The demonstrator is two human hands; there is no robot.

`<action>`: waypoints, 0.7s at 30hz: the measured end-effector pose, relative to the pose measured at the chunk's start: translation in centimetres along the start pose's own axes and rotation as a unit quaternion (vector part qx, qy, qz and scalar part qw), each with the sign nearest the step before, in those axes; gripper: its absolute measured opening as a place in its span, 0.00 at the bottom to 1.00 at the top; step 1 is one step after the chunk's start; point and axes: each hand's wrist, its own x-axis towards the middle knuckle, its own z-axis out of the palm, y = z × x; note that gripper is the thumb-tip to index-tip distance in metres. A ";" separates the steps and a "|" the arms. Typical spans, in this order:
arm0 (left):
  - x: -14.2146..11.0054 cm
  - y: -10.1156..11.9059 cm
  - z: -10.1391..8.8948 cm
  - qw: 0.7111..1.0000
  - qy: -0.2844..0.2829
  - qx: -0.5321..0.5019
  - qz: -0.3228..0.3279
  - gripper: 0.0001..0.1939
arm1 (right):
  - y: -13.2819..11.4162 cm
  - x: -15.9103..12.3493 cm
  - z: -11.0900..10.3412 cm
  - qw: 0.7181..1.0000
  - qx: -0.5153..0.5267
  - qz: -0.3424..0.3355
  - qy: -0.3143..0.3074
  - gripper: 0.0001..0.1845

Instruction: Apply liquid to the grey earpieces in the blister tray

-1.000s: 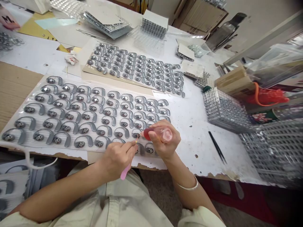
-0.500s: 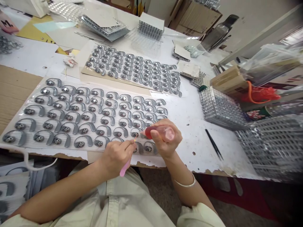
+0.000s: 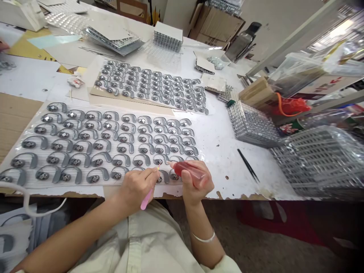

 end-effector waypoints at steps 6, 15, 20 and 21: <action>-0.1 -0.1 0.0 1.000 -0.005 -0.007 0.004 0.09 | -0.2 0.3 0.1 0.999 -0.023 -0.001 -0.025 0.11; 0.1 -0.1 -0.2 1.000 -0.007 -0.005 0.000 0.10 | 0.0 0.2 0.2 0.999 -0.028 0.004 -0.036 0.11; 0.2 -0.1 -0.2 1.000 -0.002 -0.010 0.001 0.10 | -0.1 0.3 0.3 0.999 -0.021 0.004 -0.037 0.11; 0.1 -0.1 -0.2 1.000 -0.002 -0.009 0.001 0.10 | -0.2 0.3 0.3 0.999 -0.020 0.002 -0.038 0.11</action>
